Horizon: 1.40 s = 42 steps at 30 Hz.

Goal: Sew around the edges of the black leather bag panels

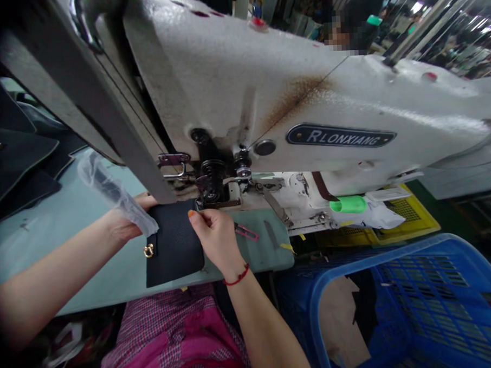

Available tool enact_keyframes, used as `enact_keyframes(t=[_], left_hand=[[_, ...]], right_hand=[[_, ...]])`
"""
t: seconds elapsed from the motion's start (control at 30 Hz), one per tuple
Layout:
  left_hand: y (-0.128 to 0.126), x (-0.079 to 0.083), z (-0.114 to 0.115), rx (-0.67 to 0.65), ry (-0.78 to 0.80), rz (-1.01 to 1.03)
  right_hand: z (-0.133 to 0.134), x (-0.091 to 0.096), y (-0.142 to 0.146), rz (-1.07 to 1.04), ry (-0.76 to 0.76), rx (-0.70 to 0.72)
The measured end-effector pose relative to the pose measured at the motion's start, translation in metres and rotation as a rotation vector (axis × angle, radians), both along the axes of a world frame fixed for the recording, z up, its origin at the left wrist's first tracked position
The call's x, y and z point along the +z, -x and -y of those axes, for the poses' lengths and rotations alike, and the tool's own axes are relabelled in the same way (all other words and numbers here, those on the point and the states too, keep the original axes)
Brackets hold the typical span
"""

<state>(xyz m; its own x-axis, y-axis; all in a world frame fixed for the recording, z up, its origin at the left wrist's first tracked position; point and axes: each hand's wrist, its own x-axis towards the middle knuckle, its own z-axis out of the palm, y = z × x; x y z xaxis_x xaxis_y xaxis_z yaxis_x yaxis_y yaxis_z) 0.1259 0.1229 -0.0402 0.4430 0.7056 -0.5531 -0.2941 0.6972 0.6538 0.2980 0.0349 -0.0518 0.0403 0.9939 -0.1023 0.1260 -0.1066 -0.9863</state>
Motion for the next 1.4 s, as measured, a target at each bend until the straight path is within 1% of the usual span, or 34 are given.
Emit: enact_keyframes(t=[0.2, 0.33, 0.57, 0.7, 0.83, 0.9, 0.97, 1.07, 1.13, 1.2, 1.27, 1.4], left_hand=[[0.002, -0.005, -0.002, -0.032, -0.015, 0.018], [0.001, -0.005, -0.002, -0.031, -0.001, 0.005], [0.003, -0.005, -0.003, -0.048, -0.026, -0.006], [0.002, -0.001, -0.003, -0.056, -0.019, -0.044], [-0.001, 0.005, 0.000, -0.023, 0.016, -0.066], [-0.003, 0.006, 0.003, 0.027, 0.034, -0.074], [-0.007, 0.005, 0.011, 0.113, 0.045, -0.073], [-0.019, 0.003, 0.033, 0.302, 0.045, -0.034], [-0.032, 0.004, 0.049, 0.450, 0.049, 0.027], [-0.047, 0.005, 0.063, 0.576, 0.085, 0.098], [-0.060, 0.007, 0.071, 0.660, 0.130, 0.160], [-0.072, 0.009, 0.075, 0.729, 0.169, 0.223]], right_hand=[[0.000, 0.001, 0.001, 0.051, -0.009, -0.018], [-0.001, 0.003, 0.001, 0.088, -0.023, -0.025], [0.000, 0.006, 0.002, 0.165, -0.040, -0.055], [0.003, 0.007, 0.004, 0.254, -0.057, -0.065], [0.004, 0.011, 0.006, 0.384, -0.056, -0.073], [0.004, 0.018, 0.004, 0.470, -0.025, -0.047], [0.002, 0.029, -0.001, 0.563, 0.019, 0.017], [-0.002, 0.050, -0.012, 0.740, 0.076, 0.131], [-0.005, 0.061, -0.020, 0.866, 0.085, 0.163], [-0.007, 0.068, -0.025, 0.962, 0.077, 0.155], [-0.010, 0.072, -0.028, 1.015, 0.073, 0.131], [-0.014, 0.072, -0.029, 1.054, 0.073, 0.087]])
